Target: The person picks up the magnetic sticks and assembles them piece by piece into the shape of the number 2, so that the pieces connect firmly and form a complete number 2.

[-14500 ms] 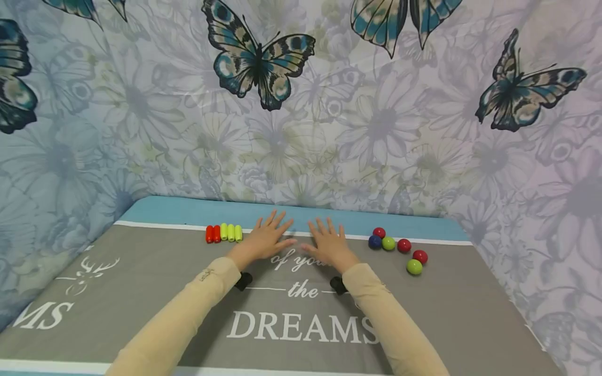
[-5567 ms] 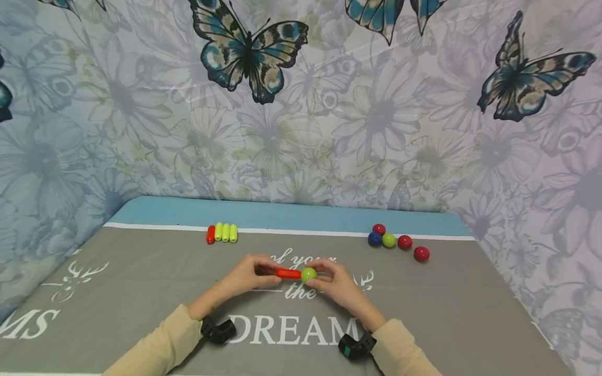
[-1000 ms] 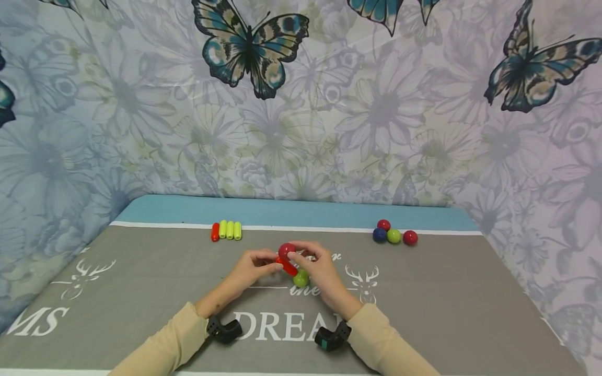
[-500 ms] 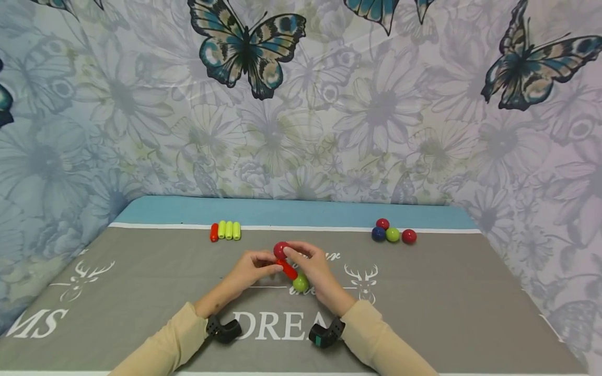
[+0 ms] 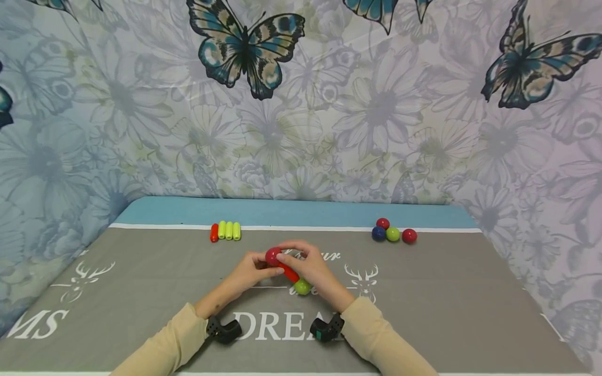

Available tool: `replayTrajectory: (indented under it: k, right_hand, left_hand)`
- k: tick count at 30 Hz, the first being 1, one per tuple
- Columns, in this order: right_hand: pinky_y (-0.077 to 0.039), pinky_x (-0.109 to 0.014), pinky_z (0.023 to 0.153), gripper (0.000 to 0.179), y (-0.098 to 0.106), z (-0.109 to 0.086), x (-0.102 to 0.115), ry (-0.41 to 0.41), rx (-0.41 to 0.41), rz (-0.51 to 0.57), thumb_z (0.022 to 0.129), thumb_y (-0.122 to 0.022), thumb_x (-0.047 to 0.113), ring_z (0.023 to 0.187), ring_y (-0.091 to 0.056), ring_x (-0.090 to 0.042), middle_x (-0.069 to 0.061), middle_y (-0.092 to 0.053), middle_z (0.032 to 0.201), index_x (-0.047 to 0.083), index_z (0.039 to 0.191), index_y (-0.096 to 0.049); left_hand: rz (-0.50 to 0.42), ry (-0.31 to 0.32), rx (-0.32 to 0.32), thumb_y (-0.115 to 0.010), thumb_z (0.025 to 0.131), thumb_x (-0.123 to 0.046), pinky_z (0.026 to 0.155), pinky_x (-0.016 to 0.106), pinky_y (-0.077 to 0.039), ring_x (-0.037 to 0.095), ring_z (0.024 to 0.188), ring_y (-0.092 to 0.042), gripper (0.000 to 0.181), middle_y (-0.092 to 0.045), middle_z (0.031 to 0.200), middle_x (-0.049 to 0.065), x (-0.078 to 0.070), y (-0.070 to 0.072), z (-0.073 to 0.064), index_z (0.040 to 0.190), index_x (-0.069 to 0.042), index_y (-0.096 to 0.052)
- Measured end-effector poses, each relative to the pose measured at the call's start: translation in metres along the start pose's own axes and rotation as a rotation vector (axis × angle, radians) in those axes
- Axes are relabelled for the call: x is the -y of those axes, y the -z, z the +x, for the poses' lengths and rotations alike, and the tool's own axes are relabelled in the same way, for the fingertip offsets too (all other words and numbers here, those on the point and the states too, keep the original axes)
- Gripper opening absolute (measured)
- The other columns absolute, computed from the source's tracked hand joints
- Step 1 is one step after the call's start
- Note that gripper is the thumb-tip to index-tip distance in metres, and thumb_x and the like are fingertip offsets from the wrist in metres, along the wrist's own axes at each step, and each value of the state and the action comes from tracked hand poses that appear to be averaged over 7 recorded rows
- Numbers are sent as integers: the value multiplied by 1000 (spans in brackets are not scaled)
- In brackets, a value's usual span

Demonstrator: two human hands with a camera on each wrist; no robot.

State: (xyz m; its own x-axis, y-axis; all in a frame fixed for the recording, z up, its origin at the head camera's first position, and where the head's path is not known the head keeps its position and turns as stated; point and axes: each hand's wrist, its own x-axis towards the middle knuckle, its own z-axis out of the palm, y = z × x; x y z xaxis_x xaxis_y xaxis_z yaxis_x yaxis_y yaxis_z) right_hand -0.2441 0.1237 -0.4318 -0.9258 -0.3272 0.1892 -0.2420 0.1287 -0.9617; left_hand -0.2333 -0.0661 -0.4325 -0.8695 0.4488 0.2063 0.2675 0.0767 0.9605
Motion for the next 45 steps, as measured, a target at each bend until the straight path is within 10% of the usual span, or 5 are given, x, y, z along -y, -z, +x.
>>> replayTrajectory:
  k: [7, 16, 28, 45]
  right_hand:
    - [-39, -44, 97, 39, 17, -9, -4, -26, 38, 41, 92, -62, 21, 120, -46, -28, -11, -53, 130, 3, 127, -57]
    - [-41, -44, 94, 40, 49, -24, -21, 57, 219, -229, 85, -70, 14, 109, -54, -25, -10, -61, 118, 1, 121, -61]
    - [-39, -53, 92, 34, 40, -34, 12, 75, 186, -296, 82, -69, -1, 104, -55, -33, -18, -63, 109, -8, 114, -62]
    - [-43, -51, 88, 32, 45, -28, -8, 62, 123, -329, 85, -68, 3, 102, -56, -33, -18, -62, 111, -6, 115, -62]
  left_hand:
    - [-16, 4, -23, -71, 81, 0, 60, 22, -41, 11, 68, -50, 20, -66, 84, 1, -1, -4, 0, 97, 11, -67]
    - [-24, 32, -52, -72, 80, 0, 57, 21, -41, 12, 67, -50, 23, -67, 86, 3, -3, -3, 3, 100, 11, -66]
    - [-42, 47, -60, -73, 81, -5, 66, 23, -47, 16, 81, -57, 39, -66, 101, 9, 26, 2, 9, 116, 7, -61]
    - [123, -5, -7, -71, 81, 1, 63, 23, -47, 19, 75, -55, 41, -61, 98, 14, -1, 12, -2, 118, 10, -58]
